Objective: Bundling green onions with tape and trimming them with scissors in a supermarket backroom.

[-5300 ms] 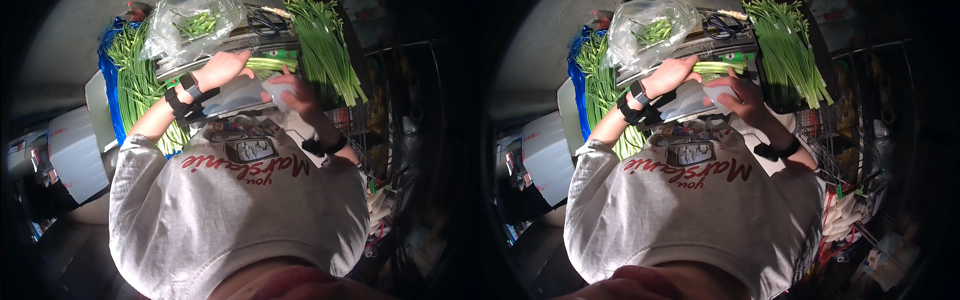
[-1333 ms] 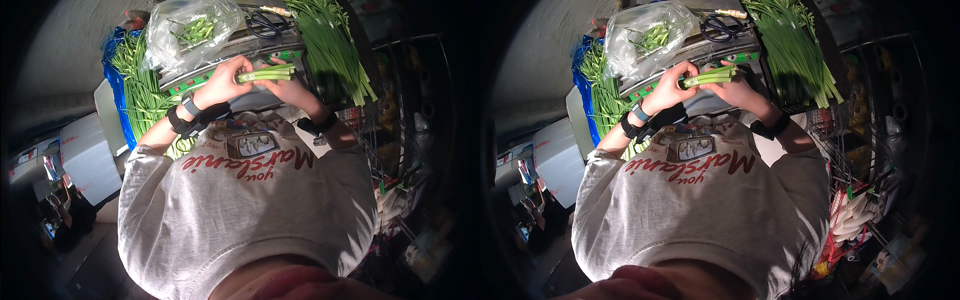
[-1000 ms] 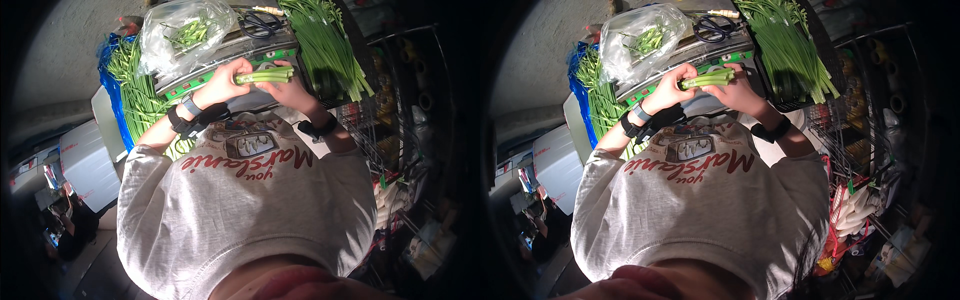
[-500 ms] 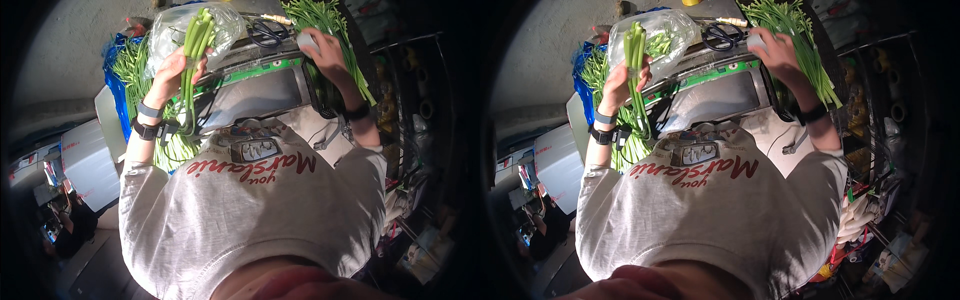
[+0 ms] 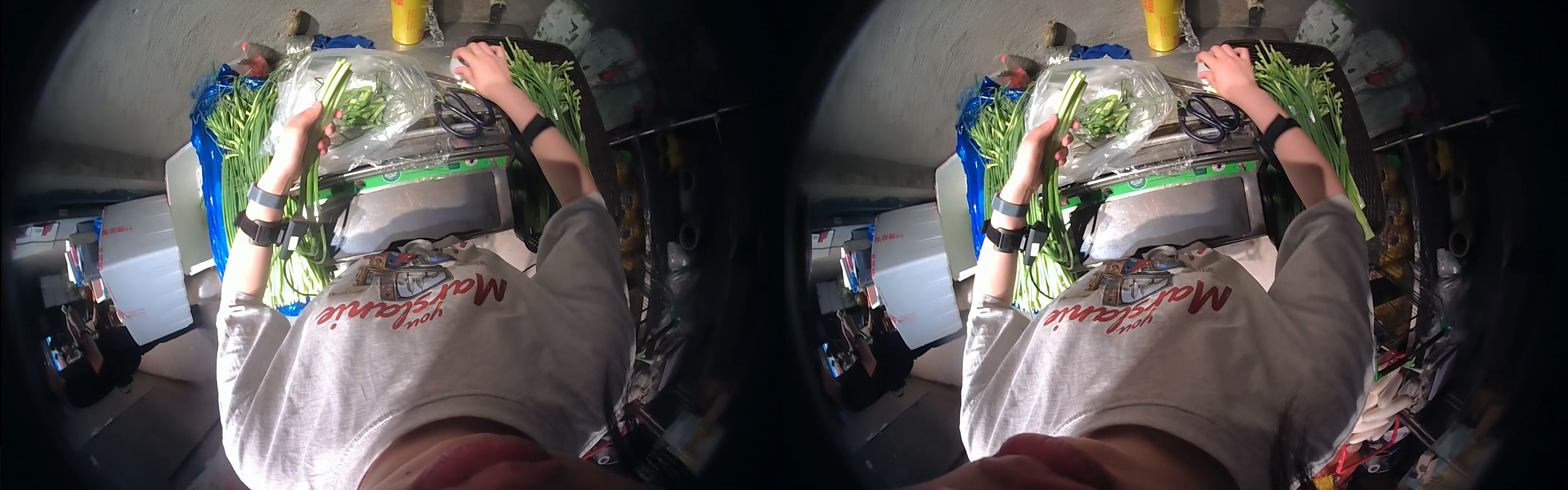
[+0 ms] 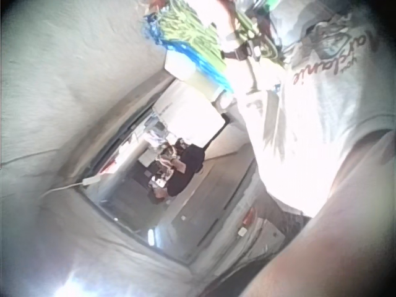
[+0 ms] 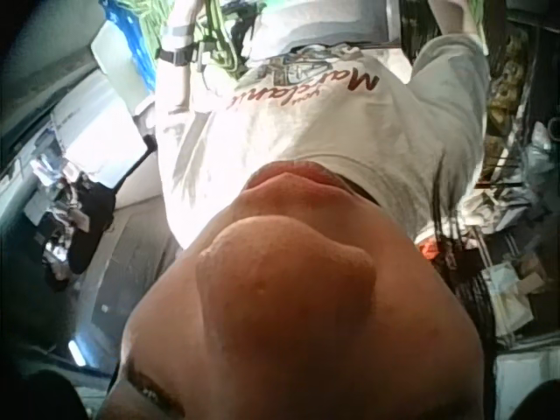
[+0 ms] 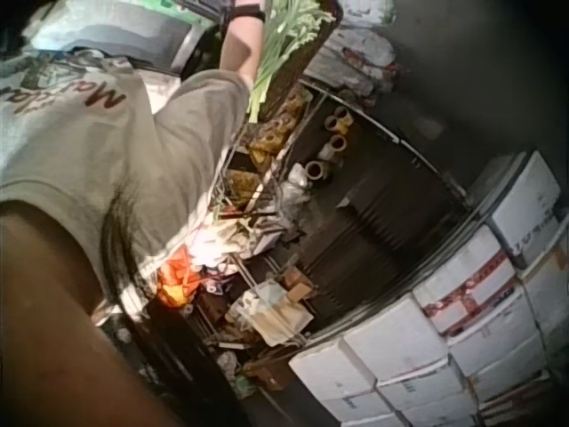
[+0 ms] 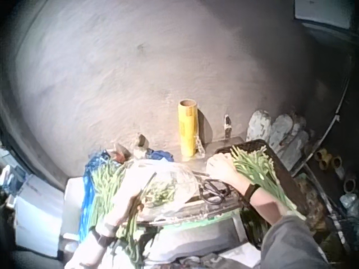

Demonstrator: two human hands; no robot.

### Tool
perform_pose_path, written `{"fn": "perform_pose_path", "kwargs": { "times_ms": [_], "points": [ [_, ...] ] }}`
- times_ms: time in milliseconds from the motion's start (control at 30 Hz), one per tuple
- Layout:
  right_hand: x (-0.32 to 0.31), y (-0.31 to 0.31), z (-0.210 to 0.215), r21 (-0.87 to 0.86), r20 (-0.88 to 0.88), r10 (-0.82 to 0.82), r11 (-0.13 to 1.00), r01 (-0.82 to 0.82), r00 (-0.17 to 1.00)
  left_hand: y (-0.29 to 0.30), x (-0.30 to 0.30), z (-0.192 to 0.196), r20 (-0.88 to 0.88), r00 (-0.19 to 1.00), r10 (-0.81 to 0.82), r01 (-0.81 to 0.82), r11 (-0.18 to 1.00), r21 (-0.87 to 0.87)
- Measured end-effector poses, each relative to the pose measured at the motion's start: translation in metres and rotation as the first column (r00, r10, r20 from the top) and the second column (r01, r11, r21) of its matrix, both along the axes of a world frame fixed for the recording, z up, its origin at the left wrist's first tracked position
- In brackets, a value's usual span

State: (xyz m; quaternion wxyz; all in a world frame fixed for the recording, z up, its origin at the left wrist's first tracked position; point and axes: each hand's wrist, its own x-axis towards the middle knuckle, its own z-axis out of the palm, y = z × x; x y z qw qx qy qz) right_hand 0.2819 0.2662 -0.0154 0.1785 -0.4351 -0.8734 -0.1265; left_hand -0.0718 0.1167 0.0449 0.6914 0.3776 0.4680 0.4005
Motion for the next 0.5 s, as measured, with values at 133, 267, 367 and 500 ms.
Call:
{"fn": "perform_pose_path", "kwargs": {
  "times_ms": [133,267,367,500],
  "points": [
    [0.003,-0.002,-0.008,-0.166,0.166,0.054,0.986,-0.026,0.985,0.029,-0.012,-0.027,-0.096,0.995,-0.017,0.013,0.999,-0.041],
    [-0.015,0.011,-0.002,-0.468,0.184,-0.087,0.868,0.165,0.979,0.046,-0.018,-0.049,-0.090,0.994,-0.066,0.056,0.992,-0.109],
    [-0.020,0.019,-0.011,-0.537,0.105,-0.061,0.837,0.108,0.993,0.048,-0.023,-0.057,-0.063,0.994,-0.090,0.084,0.993,-0.083],
    [-0.014,0.024,-0.014,-0.593,-0.093,0.023,0.802,-0.074,0.995,0.049,-0.030,-0.061,0.033,0.996,-0.082,0.086,0.989,-0.122]
  ]
}}
